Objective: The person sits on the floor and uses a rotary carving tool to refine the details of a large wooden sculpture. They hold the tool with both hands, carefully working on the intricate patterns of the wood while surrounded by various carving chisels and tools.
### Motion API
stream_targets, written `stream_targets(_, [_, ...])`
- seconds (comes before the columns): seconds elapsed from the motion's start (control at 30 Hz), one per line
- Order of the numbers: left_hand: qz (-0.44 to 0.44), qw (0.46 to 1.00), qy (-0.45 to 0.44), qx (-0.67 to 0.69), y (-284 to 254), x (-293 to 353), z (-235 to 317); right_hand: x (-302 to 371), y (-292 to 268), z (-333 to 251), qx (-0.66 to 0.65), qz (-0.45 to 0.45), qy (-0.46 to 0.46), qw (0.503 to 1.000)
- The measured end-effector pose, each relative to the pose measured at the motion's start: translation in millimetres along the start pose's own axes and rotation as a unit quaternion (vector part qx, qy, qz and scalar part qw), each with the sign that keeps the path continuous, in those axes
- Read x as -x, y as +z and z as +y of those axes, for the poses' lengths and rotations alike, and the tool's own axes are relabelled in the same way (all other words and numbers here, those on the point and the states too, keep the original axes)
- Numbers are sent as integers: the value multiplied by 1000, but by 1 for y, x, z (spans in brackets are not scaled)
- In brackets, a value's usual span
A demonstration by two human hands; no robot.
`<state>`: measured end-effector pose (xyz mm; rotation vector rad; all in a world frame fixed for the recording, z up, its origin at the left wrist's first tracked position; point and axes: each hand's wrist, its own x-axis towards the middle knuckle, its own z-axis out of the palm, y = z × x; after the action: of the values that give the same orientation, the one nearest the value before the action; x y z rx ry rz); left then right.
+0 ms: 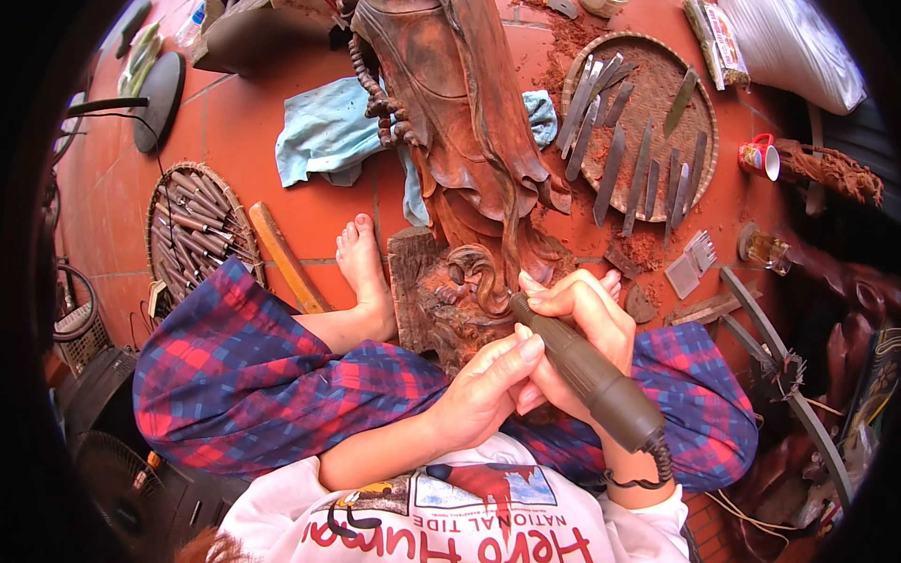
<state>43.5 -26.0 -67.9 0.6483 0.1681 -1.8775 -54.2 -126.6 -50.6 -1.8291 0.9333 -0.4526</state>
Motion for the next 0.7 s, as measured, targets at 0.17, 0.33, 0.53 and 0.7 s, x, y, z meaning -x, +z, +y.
stream_targets(0.17, [1, 1000, 7, 21, -1, 1, 2, 0, 5, -1, 26, 20, -6, 999])
stream_targets(0.33, [-2, 999, 21, 47, -2, 2, -4, -1, 7, -7, 49, 26, -4, 998])
stream_targets(0.53, [-5, 998, 10, 66, -5, 6, -6, 2, 8, -7, 53, 4, -9, 999])
stream_targets(0.7, [-15, 998, 17, 55, -9, 6, -9, 1, 9, -5, 49, -2, -29, 998])
